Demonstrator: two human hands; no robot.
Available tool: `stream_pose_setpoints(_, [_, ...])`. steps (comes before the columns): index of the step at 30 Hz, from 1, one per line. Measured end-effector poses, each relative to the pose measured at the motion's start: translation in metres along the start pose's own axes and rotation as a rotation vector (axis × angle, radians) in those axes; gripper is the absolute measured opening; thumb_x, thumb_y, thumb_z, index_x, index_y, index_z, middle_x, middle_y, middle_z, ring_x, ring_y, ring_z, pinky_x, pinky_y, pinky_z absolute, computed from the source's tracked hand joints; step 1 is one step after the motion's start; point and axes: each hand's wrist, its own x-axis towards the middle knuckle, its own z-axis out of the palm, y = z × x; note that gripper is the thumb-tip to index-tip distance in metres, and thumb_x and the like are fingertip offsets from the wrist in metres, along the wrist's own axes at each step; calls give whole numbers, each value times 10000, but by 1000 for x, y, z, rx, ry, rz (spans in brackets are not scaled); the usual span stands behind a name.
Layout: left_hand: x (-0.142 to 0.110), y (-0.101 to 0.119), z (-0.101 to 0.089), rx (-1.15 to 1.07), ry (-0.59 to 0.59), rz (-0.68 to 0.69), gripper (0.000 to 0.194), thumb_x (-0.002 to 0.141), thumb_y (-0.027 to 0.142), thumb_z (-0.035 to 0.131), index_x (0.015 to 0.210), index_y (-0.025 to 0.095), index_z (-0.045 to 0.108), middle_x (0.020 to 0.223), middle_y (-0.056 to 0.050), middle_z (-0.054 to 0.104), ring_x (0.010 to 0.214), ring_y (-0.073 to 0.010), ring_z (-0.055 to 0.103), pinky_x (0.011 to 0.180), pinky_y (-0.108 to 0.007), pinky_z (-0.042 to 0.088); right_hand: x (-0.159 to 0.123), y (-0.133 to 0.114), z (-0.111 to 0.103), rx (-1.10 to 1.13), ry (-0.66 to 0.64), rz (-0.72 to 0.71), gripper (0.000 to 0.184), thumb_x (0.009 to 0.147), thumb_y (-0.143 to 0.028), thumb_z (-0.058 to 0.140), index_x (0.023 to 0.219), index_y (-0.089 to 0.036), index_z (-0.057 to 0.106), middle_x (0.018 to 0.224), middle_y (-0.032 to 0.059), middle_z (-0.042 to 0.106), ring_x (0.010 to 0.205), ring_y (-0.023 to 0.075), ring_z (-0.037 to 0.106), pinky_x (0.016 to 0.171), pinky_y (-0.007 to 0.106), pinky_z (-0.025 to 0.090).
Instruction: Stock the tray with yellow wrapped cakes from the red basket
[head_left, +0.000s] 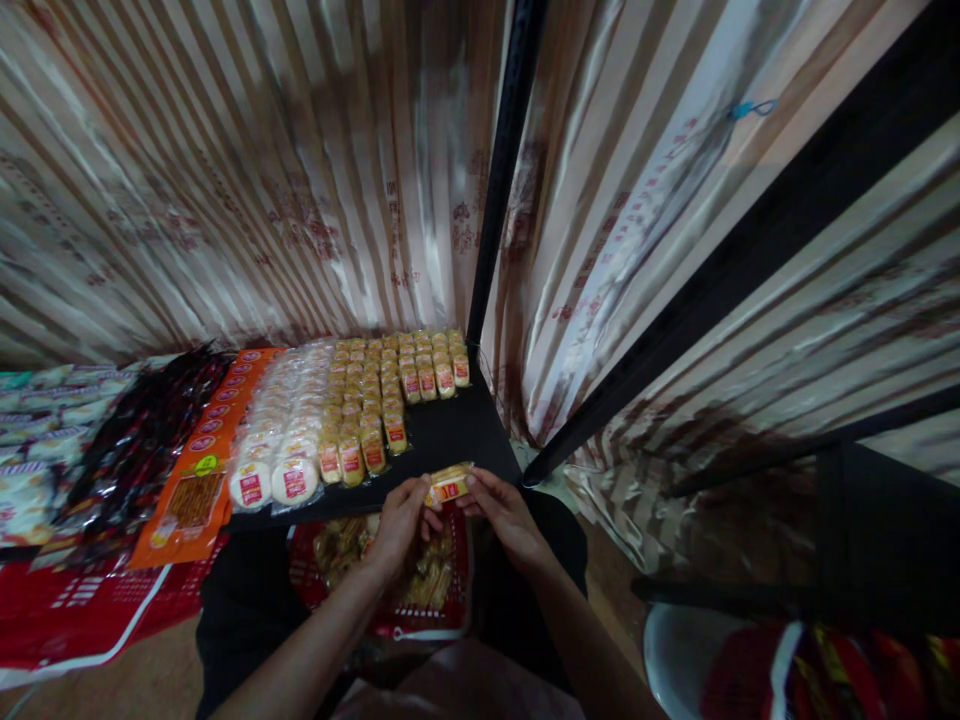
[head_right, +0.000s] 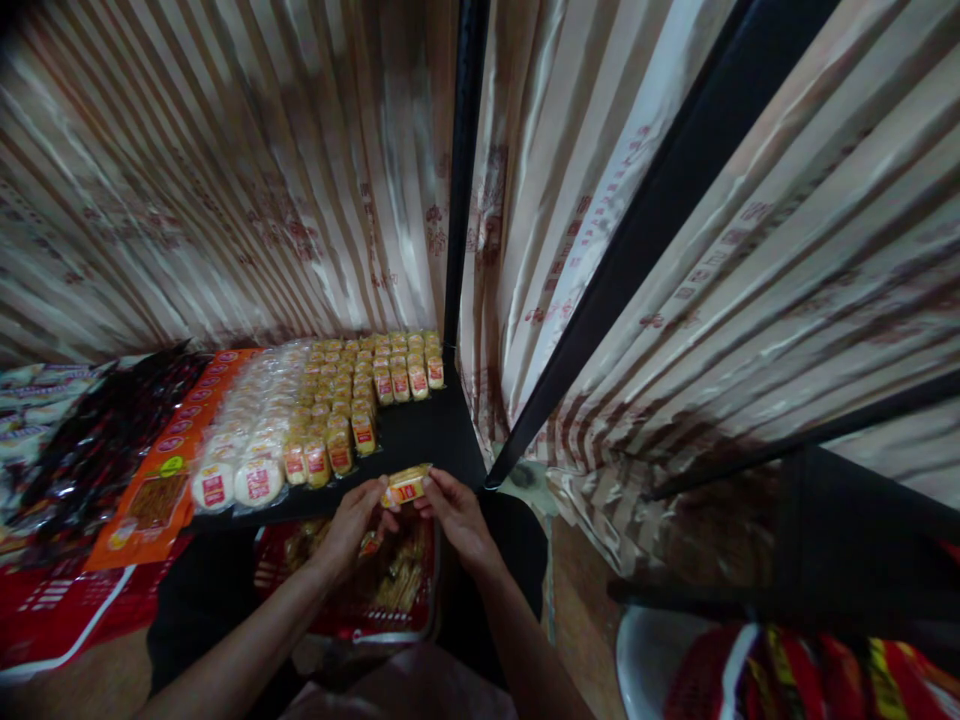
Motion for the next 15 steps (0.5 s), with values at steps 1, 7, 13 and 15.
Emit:
stream_pose_setpoints(1, [0, 2, 0, -14, 12, -18, 542, 683, 688, 496, 696, 147, 529, 479, 12, 554, 392, -93, 470, 403, -200, 319, 1, 1, 0, -12, -13, -10, 507, 706, -566, 611, 1023, -172, 642, 782, 32, 686, 670, 159, 626, 624, 282, 512])
stream_pose_setpoints(7, [12, 11, -5, 83, -15, -93, 544, 665, 718, 484, 698, 175, 500, 494, 44, 526, 383, -94, 478, 377, -195, 291, 4, 10, -5, -415, 151, -255, 459, 789, -488, 530, 1126, -185, 599, 1088, 97, 645, 969, 242, 602, 861, 416, 482])
stream_pose_setpoints(13, [30, 33, -12, 652, -19, 73, 478, 780, 615, 417, 567, 194, 486, 473, 27, 504, 458, -118, 489, 471, -218, 321, 6, 1, -4, -855, 136, -596, 386, 843, -310, 513, 1220, -244, 552, 1194, 49, 601, 1133, 239, 474, 982, 428, 395])
stream_pose_setpoints(15, [33, 46, -9, 848, 9, 158, 448, 795, 570, 434, 576, 191, 529, 522, 1, 544, 544, -149, 535, 515, -231, 322, 9, 0, -1, -891, 96, -589, 363, 853, -291, 497, 1207, -245, 563, 1144, 47, 627, 1084, 237, 492, 941, 411, 426])
